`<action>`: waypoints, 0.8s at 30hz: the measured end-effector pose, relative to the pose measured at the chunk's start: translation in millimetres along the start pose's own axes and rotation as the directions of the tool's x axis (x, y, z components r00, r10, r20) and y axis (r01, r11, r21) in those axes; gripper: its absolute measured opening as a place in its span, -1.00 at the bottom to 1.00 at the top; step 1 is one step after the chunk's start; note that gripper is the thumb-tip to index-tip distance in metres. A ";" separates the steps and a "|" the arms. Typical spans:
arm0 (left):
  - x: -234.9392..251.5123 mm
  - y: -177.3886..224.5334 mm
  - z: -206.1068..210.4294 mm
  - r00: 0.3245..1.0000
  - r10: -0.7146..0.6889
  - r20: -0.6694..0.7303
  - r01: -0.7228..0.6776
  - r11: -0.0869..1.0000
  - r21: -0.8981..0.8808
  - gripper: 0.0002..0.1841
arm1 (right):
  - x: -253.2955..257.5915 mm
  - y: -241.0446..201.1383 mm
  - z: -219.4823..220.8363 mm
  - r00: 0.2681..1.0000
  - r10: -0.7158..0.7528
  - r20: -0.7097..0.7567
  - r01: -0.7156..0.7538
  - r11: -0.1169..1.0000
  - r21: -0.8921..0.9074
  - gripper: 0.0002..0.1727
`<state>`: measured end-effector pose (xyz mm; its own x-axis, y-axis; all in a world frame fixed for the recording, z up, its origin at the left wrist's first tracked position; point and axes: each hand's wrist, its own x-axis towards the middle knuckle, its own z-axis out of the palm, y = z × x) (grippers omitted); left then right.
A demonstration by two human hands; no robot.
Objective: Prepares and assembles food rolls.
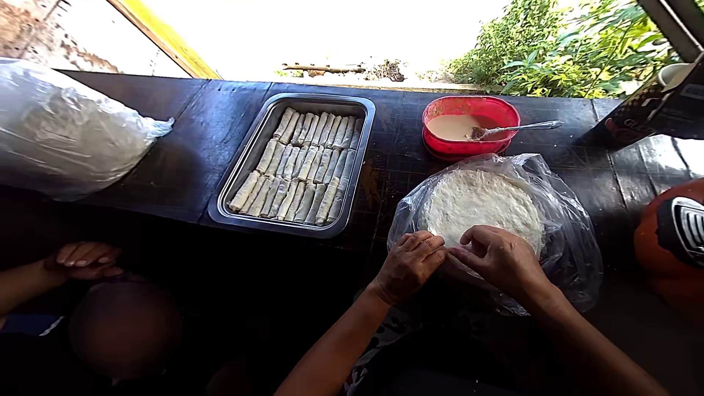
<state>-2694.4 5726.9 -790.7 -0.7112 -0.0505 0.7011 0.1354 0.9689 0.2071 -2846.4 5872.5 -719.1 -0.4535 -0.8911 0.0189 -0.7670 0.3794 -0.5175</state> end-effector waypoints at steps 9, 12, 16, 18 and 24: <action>-6.3 0.8 2.7 1.000 -0.015 -0.025 0.015 1.000 -0.001 -0.81 | 7.7 -0.5 -2.6 0.996 -0.069 0.060 0.064 0.994 0.089 -0.63; -9.7 1.3 5.0 0.995 -0.091 -0.048 0.087 0.994 -0.068 -0.81 | 10.1 -6.1 1.4 0.991 -0.102 0.085 0.096 0.993 0.068 -0.58; -13.6 0.7 7.6 0.988 -0.143 -0.051 0.133 0.977 -0.164 -0.82 | 15.8 -14.3 2.6 0.985 -0.118 0.127 0.109 0.991 0.076 -0.69; -13.7 1.0 4.7 0.979 -0.200 -0.040 0.185 0.953 -0.241 -0.83 | 17.8 -15.1 3.4 0.983 -0.105 0.154 0.093 0.993 0.079 -0.69; 12.1 -5.1 -15.6 0.825 -0.552 0.120 0.556 0.757 -0.344 -0.76 | 16.5 -18.7 8.9 0.987 -0.119 0.104 0.120 0.993 -0.010 -0.85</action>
<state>-2693.0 5717.6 -772.6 -0.7447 -0.5474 0.3820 -0.0563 0.6217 0.7812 -2835.6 5848.5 -716.8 -0.3095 -0.9509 -0.0089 -0.8207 0.2718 -0.5025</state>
